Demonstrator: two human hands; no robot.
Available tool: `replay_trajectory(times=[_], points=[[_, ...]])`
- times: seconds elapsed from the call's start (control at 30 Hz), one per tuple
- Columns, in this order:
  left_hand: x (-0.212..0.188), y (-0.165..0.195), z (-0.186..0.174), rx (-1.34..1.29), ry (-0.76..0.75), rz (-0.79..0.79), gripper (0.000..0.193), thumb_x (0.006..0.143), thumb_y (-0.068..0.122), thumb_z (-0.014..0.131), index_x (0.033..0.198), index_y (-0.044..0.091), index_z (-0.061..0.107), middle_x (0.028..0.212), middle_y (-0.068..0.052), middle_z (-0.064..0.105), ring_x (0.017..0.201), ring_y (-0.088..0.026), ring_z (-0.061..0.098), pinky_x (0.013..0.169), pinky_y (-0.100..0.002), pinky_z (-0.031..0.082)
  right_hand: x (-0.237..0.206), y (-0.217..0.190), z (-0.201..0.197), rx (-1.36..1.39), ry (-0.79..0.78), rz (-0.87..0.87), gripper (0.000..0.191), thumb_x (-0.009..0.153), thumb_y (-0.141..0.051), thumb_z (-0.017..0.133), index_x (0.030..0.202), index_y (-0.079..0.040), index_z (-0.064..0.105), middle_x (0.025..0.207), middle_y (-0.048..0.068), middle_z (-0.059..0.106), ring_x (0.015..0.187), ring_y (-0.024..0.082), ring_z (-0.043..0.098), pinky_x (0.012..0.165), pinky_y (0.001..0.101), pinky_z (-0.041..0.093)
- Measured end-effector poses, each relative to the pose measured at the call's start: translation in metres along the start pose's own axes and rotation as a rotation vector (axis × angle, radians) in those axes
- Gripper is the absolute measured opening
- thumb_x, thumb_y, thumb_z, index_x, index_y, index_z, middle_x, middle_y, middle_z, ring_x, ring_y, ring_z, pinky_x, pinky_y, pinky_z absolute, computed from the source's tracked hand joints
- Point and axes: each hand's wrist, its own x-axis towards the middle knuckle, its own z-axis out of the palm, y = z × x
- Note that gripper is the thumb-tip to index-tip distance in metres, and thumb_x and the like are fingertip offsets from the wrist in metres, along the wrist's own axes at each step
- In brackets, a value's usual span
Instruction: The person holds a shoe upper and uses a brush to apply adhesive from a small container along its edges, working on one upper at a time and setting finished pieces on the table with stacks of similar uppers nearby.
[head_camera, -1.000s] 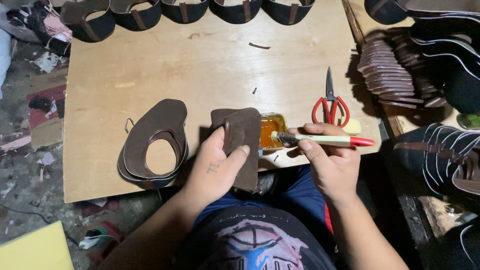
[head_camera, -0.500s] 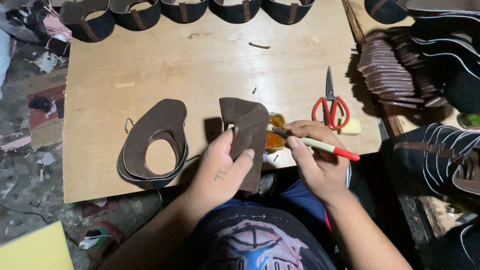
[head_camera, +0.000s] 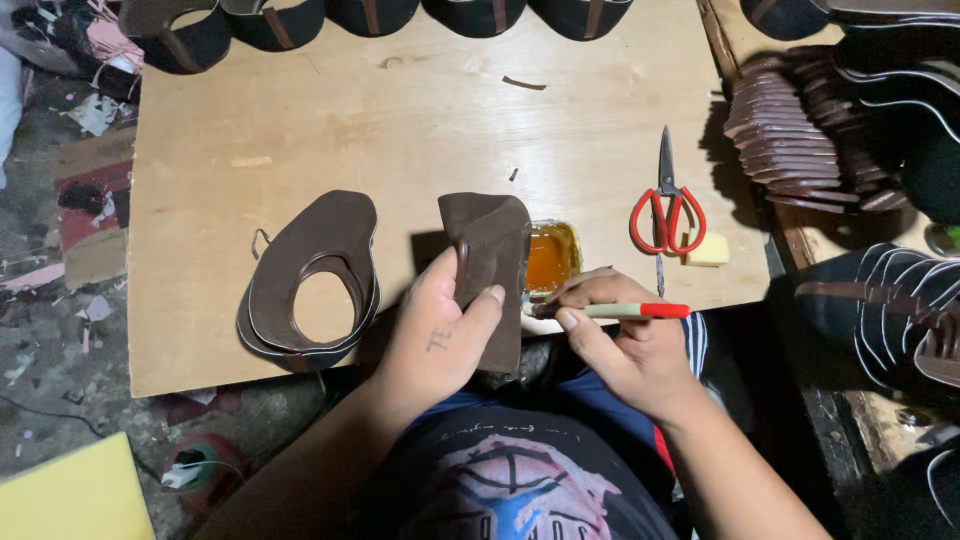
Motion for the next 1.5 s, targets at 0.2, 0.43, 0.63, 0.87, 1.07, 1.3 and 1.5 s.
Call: replay_trajectory(times=[0.2, 0.43, 0.63, 0.87, 1.07, 1.3, 1.5], points=[[0.001, 0.002, 0.002, 0.038, 0.042, -0.010, 0.040, 0.093, 0.005, 0.060, 0.133, -0.001, 0.057, 0.119, -0.011, 0.074, 0.109, -0.016, 0.069, 0.096, -0.031, 0.053, -0.002, -0.007, 0.001, -0.113, 0.028, -0.087, 0.014, 0.096, 0.002, 0.068, 0.109, 0.001, 0.062, 0.112, 0.015, 0.071, 0.106, 0.021, 0.071, 0.094, 0.0316, 0.056], [0.000, 0.004, 0.001, 0.138, 0.036, 0.125, 0.040, 0.093, 0.003, 0.061, 0.133, -0.002, 0.056, 0.121, -0.013, 0.073, 0.112, -0.017, 0.070, 0.098, -0.033, 0.053, 0.003, -0.012, 0.002, -0.067, 0.068, -0.017, 0.016, 0.094, 0.003, 0.067, 0.109, 0.004, 0.064, 0.113, 0.017, 0.069, 0.099, 0.023, 0.068, 0.086, 0.0317, 0.056], [0.002, 0.005, 0.000, 0.075, 0.114, -0.022, 0.043, 0.091, 0.004, 0.062, 0.132, -0.001, 0.054, 0.115, -0.013, 0.074, 0.107, -0.021, 0.071, 0.093, -0.034, 0.056, 0.004, -0.017, 0.006, -0.083, -0.062, -0.106, 0.011, 0.093, 0.003, 0.069, 0.103, 0.001, 0.064, 0.101, 0.014, 0.071, 0.097, 0.023, 0.071, 0.086, 0.0317, 0.056], [0.002, 0.007, -0.002, 0.124, 0.012, 0.038, 0.044, 0.090, 0.001, 0.061, 0.134, -0.002, 0.053, 0.123, -0.015, 0.071, 0.115, -0.022, 0.069, 0.100, -0.036, 0.053, 0.013, -0.019, 0.007, -0.198, -0.022, -0.108, 0.014, 0.091, 0.003, 0.073, 0.101, 0.001, 0.064, 0.103, 0.015, 0.072, 0.097, 0.024, 0.072, 0.085, 0.0319, 0.057], [0.000, -0.002, -0.003, 0.001, -0.008, -0.013, 0.047, 0.091, -0.001, 0.058, 0.138, -0.002, 0.050, 0.128, -0.014, 0.068, 0.120, -0.020, 0.064, 0.105, -0.035, 0.049, 0.015, -0.018, 0.009, -0.190, -0.023, -0.133, 0.013, 0.092, 0.003, 0.073, 0.102, 0.001, 0.064, 0.103, 0.014, 0.072, 0.099, 0.023, 0.073, 0.088, 0.0311, 0.058], [-0.001, -0.011, -0.005, -0.276, -0.077, -0.083, 0.053, 0.094, -0.003, 0.056, 0.146, 0.000, 0.044, 0.138, -0.014, 0.062, 0.128, -0.019, 0.057, 0.111, -0.033, 0.044, 0.015, -0.002, 0.011, -0.113, 0.156, -0.179, 0.018, 0.098, 0.007, 0.068, 0.115, 0.004, 0.062, 0.117, 0.019, 0.070, 0.106, 0.025, 0.070, 0.093, 0.0324, 0.057], [-0.004, -0.010, -0.013, -0.490, -0.082, -0.105, 0.092, 0.084, -0.014, 0.060, 0.161, 0.010, 0.014, 0.148, -0.010, 0.046, 0.134, -0.017, 0.049, 0.113, -0.037, 0.042, -0.005, 0.008, 0.013, 0.116, 0.229, 0.016, 0.018, 0.101, 0.006, 0.064, 0.119, 0.003, 0.060, 0.119, 0.018, 0.069, 0.104, 0.019, 0.070, 0.092, 0.0326, 0.060]])
